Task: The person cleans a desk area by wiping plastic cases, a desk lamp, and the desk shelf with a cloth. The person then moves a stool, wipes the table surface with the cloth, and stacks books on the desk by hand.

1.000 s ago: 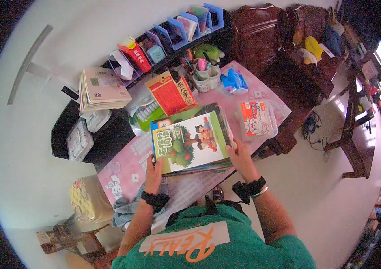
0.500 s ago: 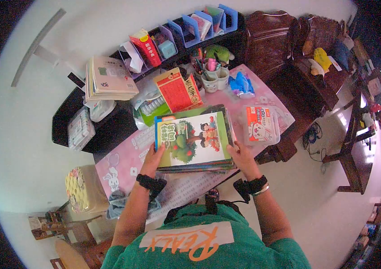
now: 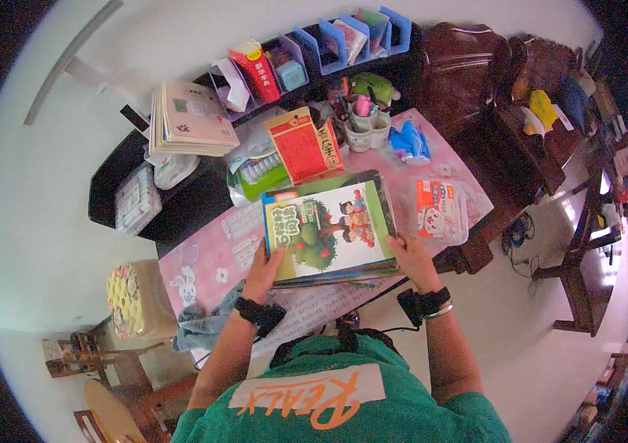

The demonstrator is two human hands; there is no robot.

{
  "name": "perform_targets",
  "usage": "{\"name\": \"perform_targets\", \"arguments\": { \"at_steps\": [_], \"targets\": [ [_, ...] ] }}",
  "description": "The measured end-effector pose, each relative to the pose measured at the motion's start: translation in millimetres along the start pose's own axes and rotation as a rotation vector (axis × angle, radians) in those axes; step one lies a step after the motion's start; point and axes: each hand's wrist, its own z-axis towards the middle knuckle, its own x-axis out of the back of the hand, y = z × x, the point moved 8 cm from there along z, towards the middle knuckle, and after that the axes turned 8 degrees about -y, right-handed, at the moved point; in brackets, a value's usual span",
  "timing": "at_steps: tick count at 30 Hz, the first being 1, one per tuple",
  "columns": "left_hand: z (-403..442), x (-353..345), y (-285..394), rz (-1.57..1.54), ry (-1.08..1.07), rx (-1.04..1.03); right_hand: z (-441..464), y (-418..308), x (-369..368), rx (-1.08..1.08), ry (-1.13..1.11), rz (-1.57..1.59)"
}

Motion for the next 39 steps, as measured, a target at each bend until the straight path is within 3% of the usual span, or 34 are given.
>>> {"name": "perform_targets", "arguments": {
  "at_steps": [7, 10, 14, 17, 18, 21, 23, 28, 31, 33, 39],
  "targets": [
    [-1, -3, 5, -0.005, -0.008, -0.014, 5, 7, -3, 0.030, 0.047, 0.073],
    [-3, -3, 23, -0.105, -0.034, -0.009, 20, 34, -2, 0.054, 0.202, -0.176],
    [-5, 4, 15, 0.058, 0.115, -0.086, 8, -15, -12, -0.061, -0.152, 0.473],
    [-10, 7, 3, 0.151, 0.229, -0.137, 3, -37, -8, 0.048, -0.087, 0.397],
    [-10, 8, 2, 0.118, 0.161, -0.125, 2, -40, -9, 0.061, -0.079, 0.414],
    [-37, 18, 26, -0.407, 0.079, -0.031, -12, -55, -14, -0.003, -0.040, 0.296],
    [-58, 45, 37, -0.318, 0.150, -0.062, -17, -69, -25, 0.109, -0.050, 0.212],
    [-130, 125, 47, -0.399, 0.321, -0.061, -36, -121, -94, 0.300, -0.049, -0.050],
    [-171, 170, 22, -0.463, 0.399, -0.049, -35, -126, -164, 0.259, -0.324, 0.087],
    [-198, 196, 1, -0.413, 0.464, -0.010, -31, -110, -220, 0.213, -0.441, 0.072],
    [-241, 234, -100, -0.400, 0.503, 0.037, -32, -110, -300, 0.380, -0.438, -0.009]
  ]
}}
